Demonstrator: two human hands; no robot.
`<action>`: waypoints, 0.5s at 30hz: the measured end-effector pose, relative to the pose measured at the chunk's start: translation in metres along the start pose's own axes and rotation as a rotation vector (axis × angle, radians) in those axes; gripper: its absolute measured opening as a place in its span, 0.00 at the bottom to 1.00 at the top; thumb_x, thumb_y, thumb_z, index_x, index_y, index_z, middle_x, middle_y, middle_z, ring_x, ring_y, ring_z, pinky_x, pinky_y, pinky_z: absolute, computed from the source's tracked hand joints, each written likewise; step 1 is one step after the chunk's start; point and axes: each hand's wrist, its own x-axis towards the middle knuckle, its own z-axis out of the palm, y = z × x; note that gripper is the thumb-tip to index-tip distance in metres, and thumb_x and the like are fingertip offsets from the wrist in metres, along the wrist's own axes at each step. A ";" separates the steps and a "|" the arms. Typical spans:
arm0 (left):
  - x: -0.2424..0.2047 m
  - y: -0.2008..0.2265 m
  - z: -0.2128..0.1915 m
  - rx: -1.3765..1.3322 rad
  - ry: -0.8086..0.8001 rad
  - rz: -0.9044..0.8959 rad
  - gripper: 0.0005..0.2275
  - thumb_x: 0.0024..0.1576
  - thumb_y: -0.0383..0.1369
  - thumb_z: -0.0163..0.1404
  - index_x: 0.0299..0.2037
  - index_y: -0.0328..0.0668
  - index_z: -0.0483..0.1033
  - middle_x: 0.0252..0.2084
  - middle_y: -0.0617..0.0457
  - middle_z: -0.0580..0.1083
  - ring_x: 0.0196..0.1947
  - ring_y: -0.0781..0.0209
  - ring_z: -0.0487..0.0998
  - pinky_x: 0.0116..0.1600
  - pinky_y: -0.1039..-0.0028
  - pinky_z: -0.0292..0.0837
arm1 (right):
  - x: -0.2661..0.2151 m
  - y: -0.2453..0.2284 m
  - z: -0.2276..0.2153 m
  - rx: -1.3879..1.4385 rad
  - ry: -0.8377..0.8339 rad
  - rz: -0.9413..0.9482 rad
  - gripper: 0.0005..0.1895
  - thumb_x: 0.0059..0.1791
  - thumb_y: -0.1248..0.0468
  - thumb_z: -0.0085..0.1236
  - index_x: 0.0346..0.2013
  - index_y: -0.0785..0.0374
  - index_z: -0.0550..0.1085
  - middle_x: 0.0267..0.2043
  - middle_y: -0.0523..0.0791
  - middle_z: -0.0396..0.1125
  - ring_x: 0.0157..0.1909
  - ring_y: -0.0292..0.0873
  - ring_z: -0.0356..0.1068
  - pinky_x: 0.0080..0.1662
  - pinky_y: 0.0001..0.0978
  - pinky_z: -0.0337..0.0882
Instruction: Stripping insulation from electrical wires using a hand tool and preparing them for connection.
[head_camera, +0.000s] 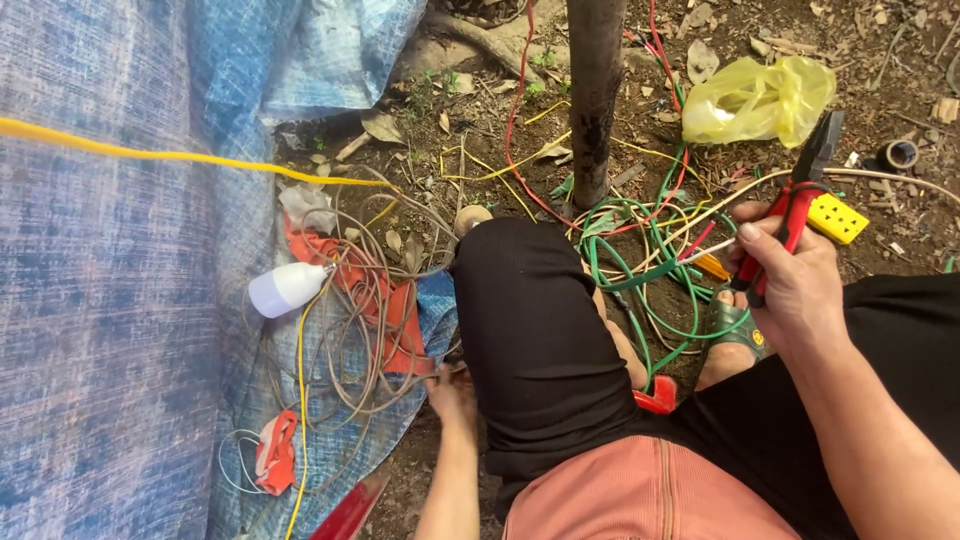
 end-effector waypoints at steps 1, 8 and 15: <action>-0.002 -0.002 0.002 -0.002 -0.001 0.000 0.17 0.66 0.26 0.43 0.66 0.49 0.63 0.39 0.50 0.72 0.35 0.58 0.75 0.41 0.67 0.73 | 0.000 0.001 -0.002 -0.001 -0.001 -0.002 0.04 0.53 0.66 0.56 0.35 0.59 0.69 0.62 0.40 0.67 0.41 0.32 0.66 0.45 0.21 0.71; -0.033 0.045 0.026 0.368 0.194 0.045 0.17 0.66 0.25 0.42 0.65 0.48 0.68 0.53 0.51 0.70 0.43 0.59 0.73 0.48 0.67 0.73 | -0.001 0.002 -0.009 0.035 -0.003 -0.019 0.04 0.52 0.66 0.57 0.34 0.59 0.70 0.60 0.41 0.67 0.41 0.33 0.66 0.45 0.22 0.71; 0.034 0.162 -0.143 0.715 0.600 0.362 0.20 0.60 0.16 0.39 0.58 0.48 0.73 0.48 0.47 0.76 0.38 0.55 0.79 0.38 0.71 0.81 | 0.001 0.005 -0.012 0.039 -0.002 -0.024 0.03 0.52 0.66 0.57 0.35 0.59 0.71 0.60 0.41 0.67 0.41 0.32 0.67 0.45 0.21 0.71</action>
